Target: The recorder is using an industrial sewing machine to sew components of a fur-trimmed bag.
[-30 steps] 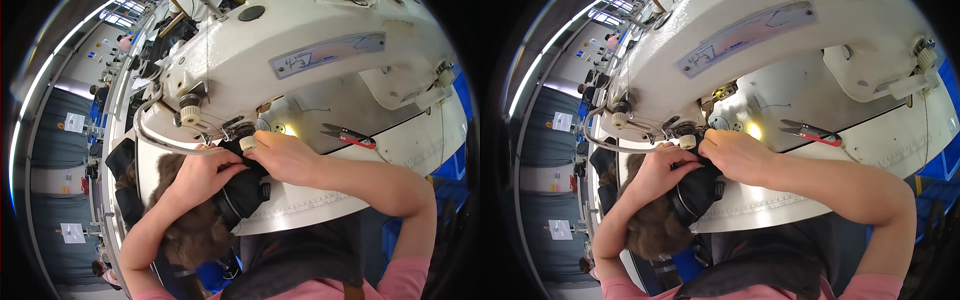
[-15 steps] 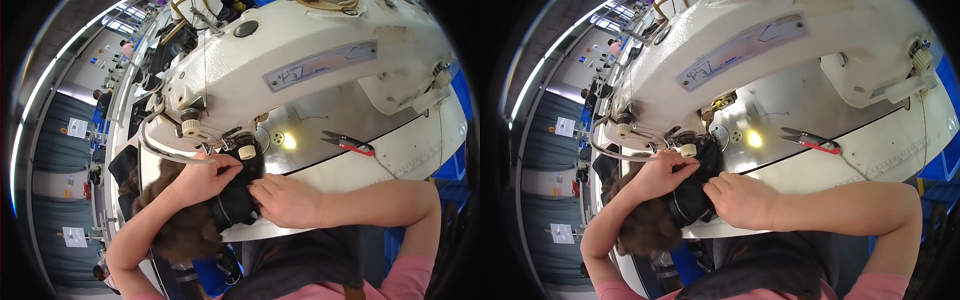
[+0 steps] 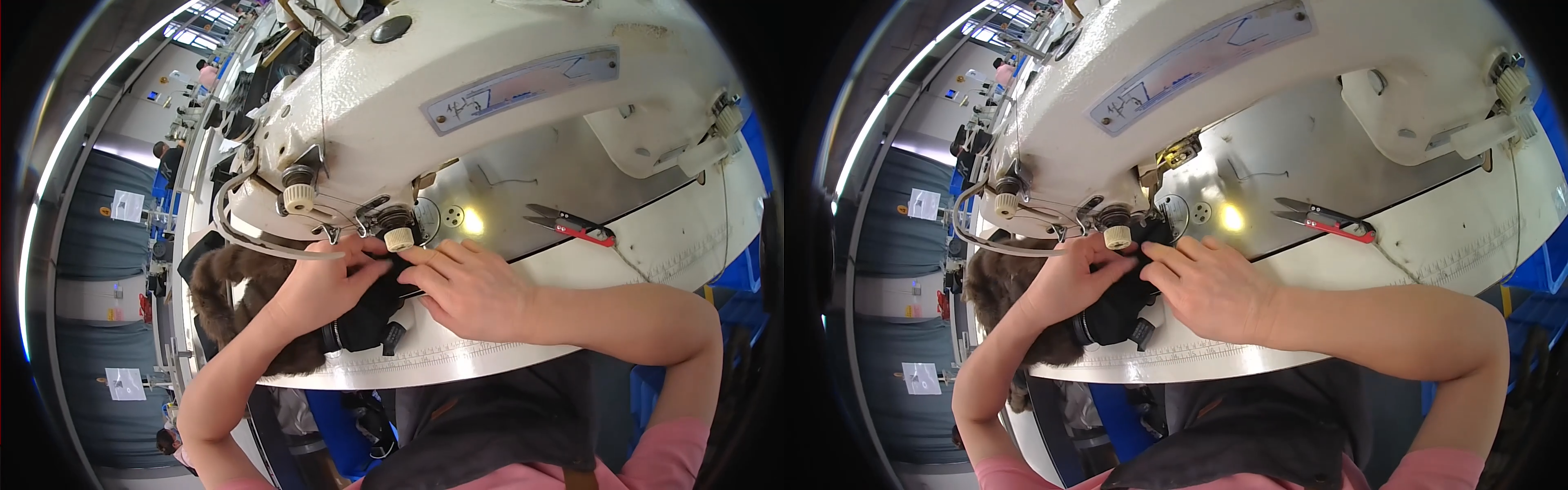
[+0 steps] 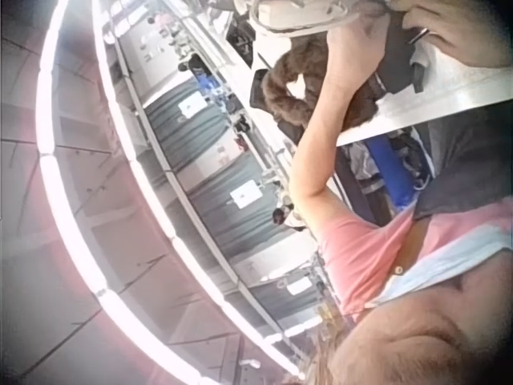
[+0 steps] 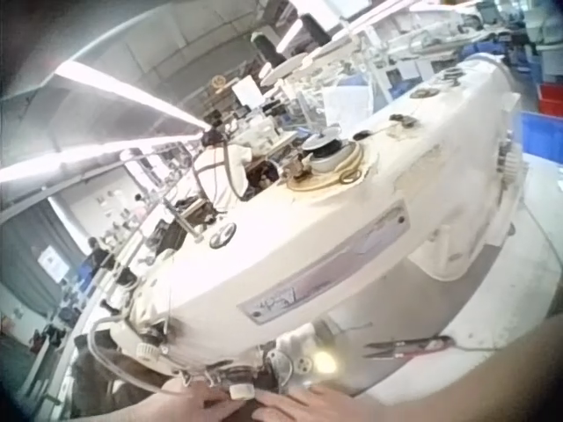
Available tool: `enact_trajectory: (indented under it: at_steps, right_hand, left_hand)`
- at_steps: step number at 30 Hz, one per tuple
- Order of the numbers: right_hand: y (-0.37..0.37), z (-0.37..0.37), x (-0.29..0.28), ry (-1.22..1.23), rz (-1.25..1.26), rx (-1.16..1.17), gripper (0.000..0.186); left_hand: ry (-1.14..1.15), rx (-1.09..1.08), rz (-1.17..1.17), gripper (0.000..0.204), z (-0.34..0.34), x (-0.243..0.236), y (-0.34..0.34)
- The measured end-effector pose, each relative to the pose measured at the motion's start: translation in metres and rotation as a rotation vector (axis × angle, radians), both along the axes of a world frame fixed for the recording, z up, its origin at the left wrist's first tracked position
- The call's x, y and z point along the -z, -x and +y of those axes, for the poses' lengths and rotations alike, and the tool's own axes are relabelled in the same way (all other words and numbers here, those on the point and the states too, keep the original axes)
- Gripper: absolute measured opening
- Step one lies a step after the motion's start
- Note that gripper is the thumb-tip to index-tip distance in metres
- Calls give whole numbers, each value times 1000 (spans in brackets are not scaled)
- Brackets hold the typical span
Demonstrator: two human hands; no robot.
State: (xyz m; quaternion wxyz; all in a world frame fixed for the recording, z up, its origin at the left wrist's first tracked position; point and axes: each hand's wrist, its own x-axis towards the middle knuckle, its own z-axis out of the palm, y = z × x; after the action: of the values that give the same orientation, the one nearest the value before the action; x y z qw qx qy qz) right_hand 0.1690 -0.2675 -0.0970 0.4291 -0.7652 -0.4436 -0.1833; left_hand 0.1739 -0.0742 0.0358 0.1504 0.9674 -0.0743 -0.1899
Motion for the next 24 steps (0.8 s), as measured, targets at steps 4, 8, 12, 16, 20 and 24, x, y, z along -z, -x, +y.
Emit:
enact_trajectory:
  at_steps: [4,8,12,16,20,24]
  right_hand:
    - [2,-6,0,346,-169,-92,29]
    - [3,-7,1,338,-176,-83,29]
    - [1,-7,0,336,-180,-120,33]
    - [1,-8,-2,351,-192,-128,35]
    - [1,-8,1,220,-178,-147,36]
    - [1,-9,1,219,-192,-174,33]
  left_hand:
    - [70,-95,115,26,12,3,-5]
    - [-37,-103,206,25,1,-5,-16]
    - [-40,-205,300,23,1,-4,-21]
    - [97,-247,263,23,8,1,-14]
    - [39,-174,243,23,6,0,-10]
    - [26,-143,300,24,-1,-2,-16]
